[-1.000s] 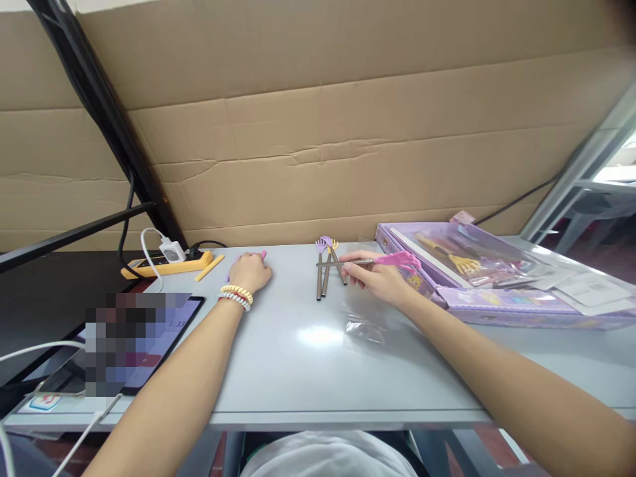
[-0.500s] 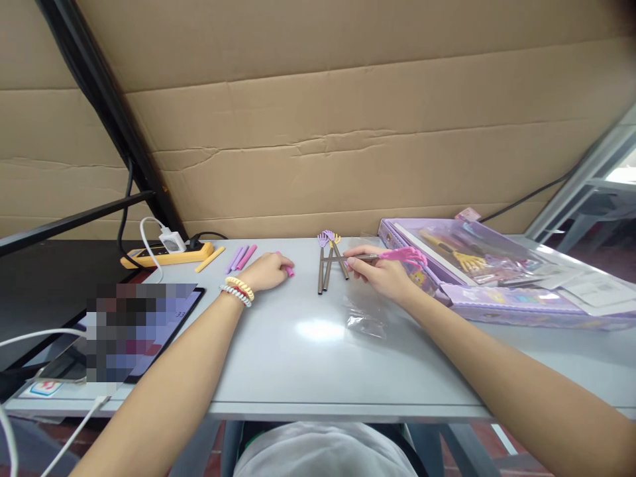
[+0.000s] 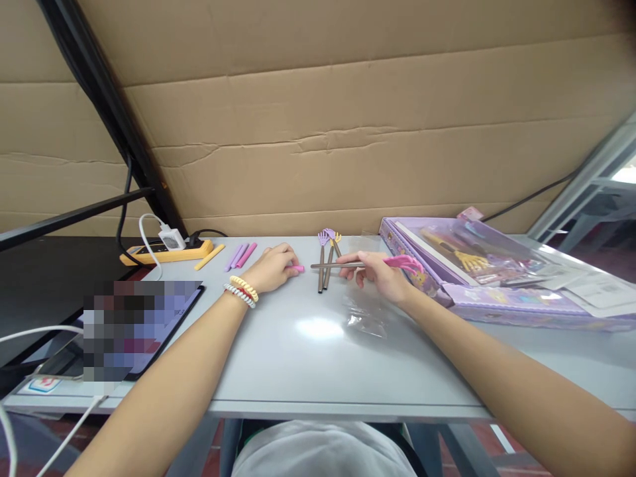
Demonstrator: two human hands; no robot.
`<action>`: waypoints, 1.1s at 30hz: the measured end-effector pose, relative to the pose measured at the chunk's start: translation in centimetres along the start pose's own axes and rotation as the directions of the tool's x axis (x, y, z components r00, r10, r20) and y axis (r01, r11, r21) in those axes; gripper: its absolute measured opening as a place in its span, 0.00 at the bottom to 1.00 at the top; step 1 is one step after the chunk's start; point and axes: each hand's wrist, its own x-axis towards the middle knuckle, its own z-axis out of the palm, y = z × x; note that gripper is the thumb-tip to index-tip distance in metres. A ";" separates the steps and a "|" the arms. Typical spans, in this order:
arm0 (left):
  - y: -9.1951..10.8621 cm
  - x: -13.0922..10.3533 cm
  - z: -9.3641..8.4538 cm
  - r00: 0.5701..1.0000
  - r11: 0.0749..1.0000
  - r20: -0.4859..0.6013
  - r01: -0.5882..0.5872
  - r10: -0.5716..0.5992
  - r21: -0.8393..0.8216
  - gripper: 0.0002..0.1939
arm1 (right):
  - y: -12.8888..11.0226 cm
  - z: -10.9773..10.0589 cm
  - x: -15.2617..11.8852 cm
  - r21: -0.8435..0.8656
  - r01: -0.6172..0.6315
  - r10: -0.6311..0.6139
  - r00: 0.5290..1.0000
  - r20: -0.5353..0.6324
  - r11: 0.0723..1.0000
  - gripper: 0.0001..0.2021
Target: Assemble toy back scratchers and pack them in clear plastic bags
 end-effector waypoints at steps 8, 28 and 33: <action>0.7 0.0 -0.1 0.998 0.998 0.007 -0.059 0.060 -0.029 0.08 | 0.1 -0.1 0.1 0.052 -0.025 0.024 1.000 0.017 0.998 0.22; 1.7 -0.2 -0.1 0.995 0.986 -0.059 -0.092 0.085 -0.140 0.14 | -0.7 -0.2 0.1 0.288 -0.088 0.090 0.996 0.006 0.954 0.22; 2.6 -0.3 -0.4 0.992 0.986 -0.078 -0.110 0.101 -0.127 0.17 | -0.9 -0.2 0.1 0.305 -0.083 0.084 0.996 0.013 0.949 0.22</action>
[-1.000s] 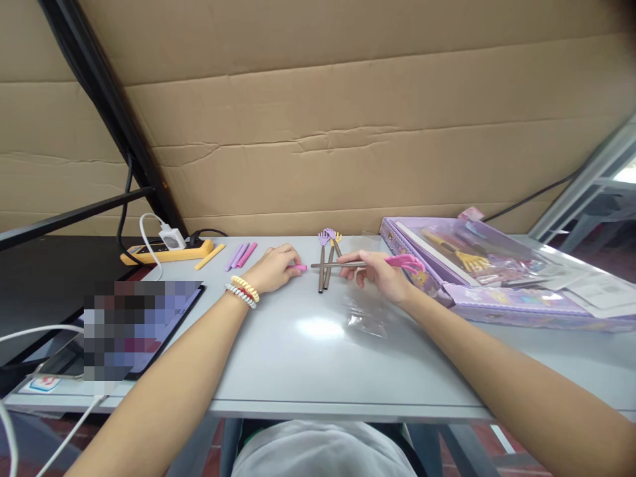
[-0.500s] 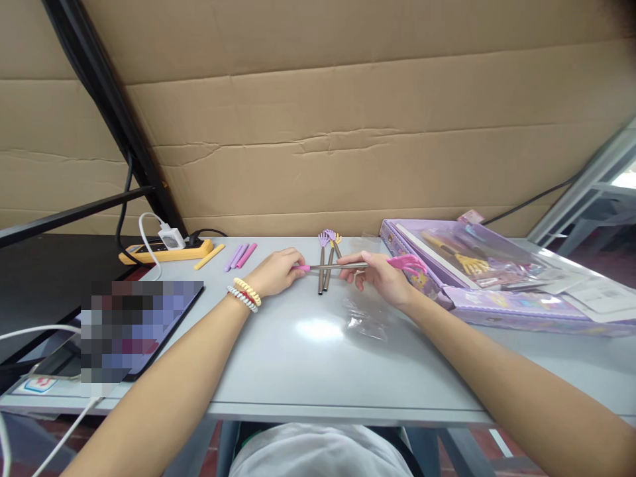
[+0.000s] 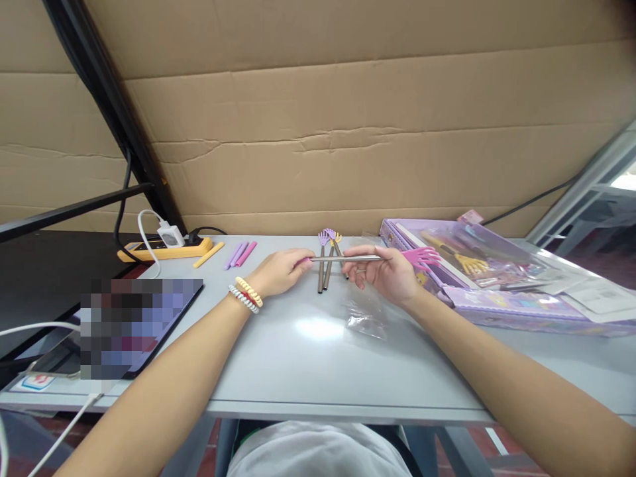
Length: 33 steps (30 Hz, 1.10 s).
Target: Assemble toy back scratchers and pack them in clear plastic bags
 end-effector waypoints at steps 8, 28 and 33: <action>1.3 -0.2 -0.2 0.998 0.992 0.067 0.008 -0.016 0.125 0.17 | -0.1 -0.4 0.2 0.007 -0.030 0.030 0.999 0.014 1.000 0.23; -1.5 -0.3 -2.0 0.987 0.949 -0.049 0.158 -0.150 0.274 0.19 | -1.6 0.0 0.4 -0.421 0.186 -0.389 0.793 -0.470 0.888 0.16; -2.1 0.0 -1.7 0.956 0.858 -0.087 0.291 -0.282 0.422 0.18 | -1.2 0.1 0.1 -0.471 0.085 -0.285 0.883 -0.373 0.878 0.18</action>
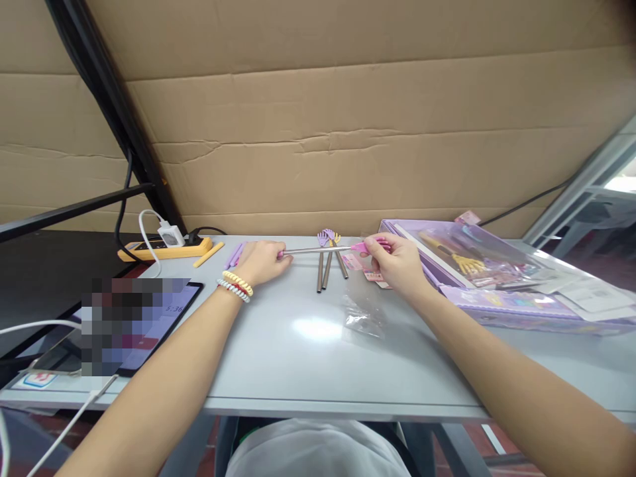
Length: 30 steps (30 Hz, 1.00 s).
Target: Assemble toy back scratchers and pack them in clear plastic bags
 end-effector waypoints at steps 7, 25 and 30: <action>-0.6 0.2 0.1 0.995 0.991 0.091 0.018 -0.030 0.131 0.15 | 0.4 -0.2 0.1 -0.174 0.039 0.006 0.967 0.253 0.984 0.15; 0.6 -0.3 -1.1 0.981 0.984 0.192 -0.066 0.034 0.162 0.13 | 1.0 -0.7 0.0 -0.478 0.567 -0.420 0.822 0.385 0.671 0.10; 0.6 -0.4 -1.0 0.974 0.993 0.220 -0.073 0.050 0.096 0.11 | 0.9 -0.7 -0.1 -0.466 0.646 -0.529 0.763 0.372 0.604 0.09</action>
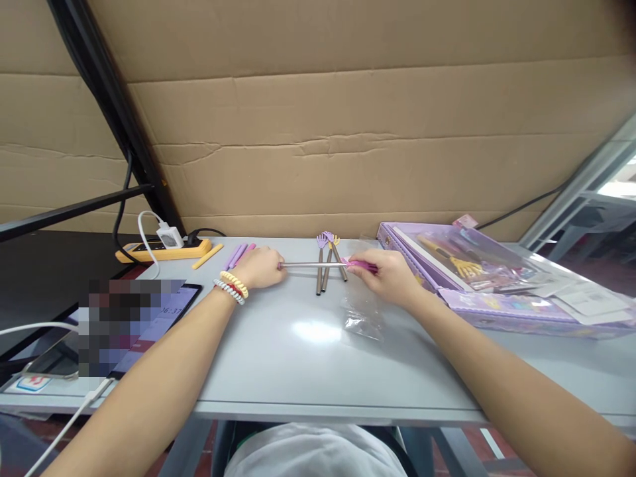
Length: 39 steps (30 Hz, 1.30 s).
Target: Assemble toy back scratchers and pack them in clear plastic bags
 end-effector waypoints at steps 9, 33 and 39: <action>0.4 0.3 0.4 1.000 1.000 -0.012 -0.010 0.010 -0.023 0.13 | -0.4 -0.2 0.2 0.085 -0.239 0.234 0.970 0.063 0.967 0.10; 0.7 0.5 0.3 0.993 0.999 -0.102 0.052 -0.052 -0.001 0.13 | 0.7 0.0 0.4 0.218 -0.526 0.433 0.826 0.361 0.822 0.14; -2.3 0.5 0.4 0.966 0.981 -0.175 0.192 -0.191 -0.010 0.16 | 0.1 -0.6 0.7 0.194 -0.539 0.473 0.828 0.303 0.820 0.17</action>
